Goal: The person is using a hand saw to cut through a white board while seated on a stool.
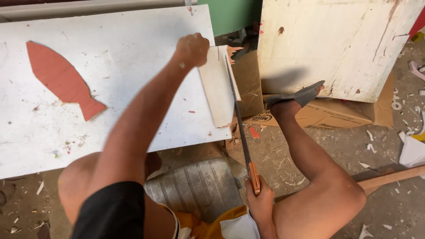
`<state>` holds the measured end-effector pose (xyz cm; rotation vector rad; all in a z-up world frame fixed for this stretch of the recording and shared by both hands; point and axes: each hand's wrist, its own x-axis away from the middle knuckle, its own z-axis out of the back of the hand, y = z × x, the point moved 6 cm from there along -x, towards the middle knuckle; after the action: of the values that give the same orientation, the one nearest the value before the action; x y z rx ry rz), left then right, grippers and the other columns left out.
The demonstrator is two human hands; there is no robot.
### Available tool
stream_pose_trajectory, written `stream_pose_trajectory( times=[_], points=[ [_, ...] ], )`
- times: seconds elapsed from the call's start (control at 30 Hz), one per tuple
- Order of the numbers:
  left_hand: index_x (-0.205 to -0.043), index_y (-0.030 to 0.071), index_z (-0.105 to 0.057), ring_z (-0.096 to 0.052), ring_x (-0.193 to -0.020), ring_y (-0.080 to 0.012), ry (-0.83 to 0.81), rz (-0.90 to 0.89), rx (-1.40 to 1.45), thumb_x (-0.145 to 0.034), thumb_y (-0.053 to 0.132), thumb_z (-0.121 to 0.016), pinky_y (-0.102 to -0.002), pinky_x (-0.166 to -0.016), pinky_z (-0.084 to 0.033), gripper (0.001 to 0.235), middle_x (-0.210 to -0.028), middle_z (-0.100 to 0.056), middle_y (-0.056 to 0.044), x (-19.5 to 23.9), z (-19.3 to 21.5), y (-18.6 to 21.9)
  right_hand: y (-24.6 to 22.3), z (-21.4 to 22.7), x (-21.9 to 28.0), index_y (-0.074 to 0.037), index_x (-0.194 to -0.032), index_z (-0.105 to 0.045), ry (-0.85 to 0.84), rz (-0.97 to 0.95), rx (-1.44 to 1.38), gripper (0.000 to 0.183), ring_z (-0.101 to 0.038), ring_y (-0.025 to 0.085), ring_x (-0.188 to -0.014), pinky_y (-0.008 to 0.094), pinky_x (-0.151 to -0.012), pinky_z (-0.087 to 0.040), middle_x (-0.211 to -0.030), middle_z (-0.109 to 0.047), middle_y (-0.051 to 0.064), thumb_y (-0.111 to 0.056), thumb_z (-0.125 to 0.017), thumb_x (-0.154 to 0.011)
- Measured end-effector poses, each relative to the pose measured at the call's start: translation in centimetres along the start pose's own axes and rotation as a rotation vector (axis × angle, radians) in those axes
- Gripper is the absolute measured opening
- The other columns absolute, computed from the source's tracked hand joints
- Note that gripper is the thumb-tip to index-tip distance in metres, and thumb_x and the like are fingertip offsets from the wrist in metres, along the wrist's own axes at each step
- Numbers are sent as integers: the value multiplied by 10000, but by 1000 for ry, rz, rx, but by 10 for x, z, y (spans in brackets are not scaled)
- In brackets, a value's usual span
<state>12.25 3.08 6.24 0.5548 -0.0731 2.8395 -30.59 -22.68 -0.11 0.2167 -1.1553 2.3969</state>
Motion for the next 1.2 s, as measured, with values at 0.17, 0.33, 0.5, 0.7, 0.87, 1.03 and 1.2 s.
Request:
stream_pose_trajectory(
  times=[0.17,0.33,0.5,0.7,0.87,1.03,1.2],
  points=[
    [-1139,90,-729,-678,-926,-278,-159,-27,-217,-926,84,-518,-360,-715,-524,300,-1149,-672,-89,40,-6,-30,-11,-7,10,-116,-725,-501,-84,80,1,335,-426,131,-531,338,-565,-386,-546,-471,13,-296,-719,-905],
    [-1198,117,-594,-597,-653,-177,198,-213,-450,-1007,509,-564,-317,-484,-450,437,-1008,-612,-49,55,-73,-47,-12,-13,9,-116,-736,-425,-119,51,31,410,-390,147,-525,356,-534,-338,-550,-426,20,-320,-728,-924],
    [-1263,89,-635,-590,-736,-208,387,-323,-525,-1014,441,-511,-333,-581,-491,449,-1140,-629,-73,72,-70,-43,-6,-19,8,-116,-739,-442,-66,92,72,388,-416,166,-510,369,-546,-368,-546,-431,33,-313,-732,-905],
    [-1119,127,-714,-512,-662,-176,651,-368,-465,-965,398,-572,-288,-485,-424,342,-1021,-616,-16,79,-71,-49,-7,-23,8,-115,-752,-438,-85,40,85,384,-428,195,-512,373,-566,-388,-533,-455,45,-330,-716,-905],
    [-1049,142,-703,-484,-648,-165,660,-348,-491,-946,415,-583,-280,-486,-397,315,-985,-598,-4,76,-75,-47,-8,-23,10,-110,-749,-423,-84,25,72,370,-398,207,-529,378,-577,-383,-538,-433,51,-283,-719,-889],
    [-1116,133,-693,-516,-691,-180,605,-341,-517,-970,447,-559,-291,-518,-429,371,-1031,-605,-22,76,-75,-46,-6,-23,9,-117,-748,-387,-64,65,83,413,-359,228,-537,394,-577,-384,-535,-400,53,-305,-729,-885],
    [-1084,126,-696,-528,-694,-181,672,-348,-498,-941,440,-598,-288,-514,-430,359,-1018,-608,-27,81,-72,-46,-11,-22,11,-120,-745,-403,-75,62,74,405,-376,205,-551,381,-595,-390,-536,-414,45,-323,-719,-897]
  ],
)
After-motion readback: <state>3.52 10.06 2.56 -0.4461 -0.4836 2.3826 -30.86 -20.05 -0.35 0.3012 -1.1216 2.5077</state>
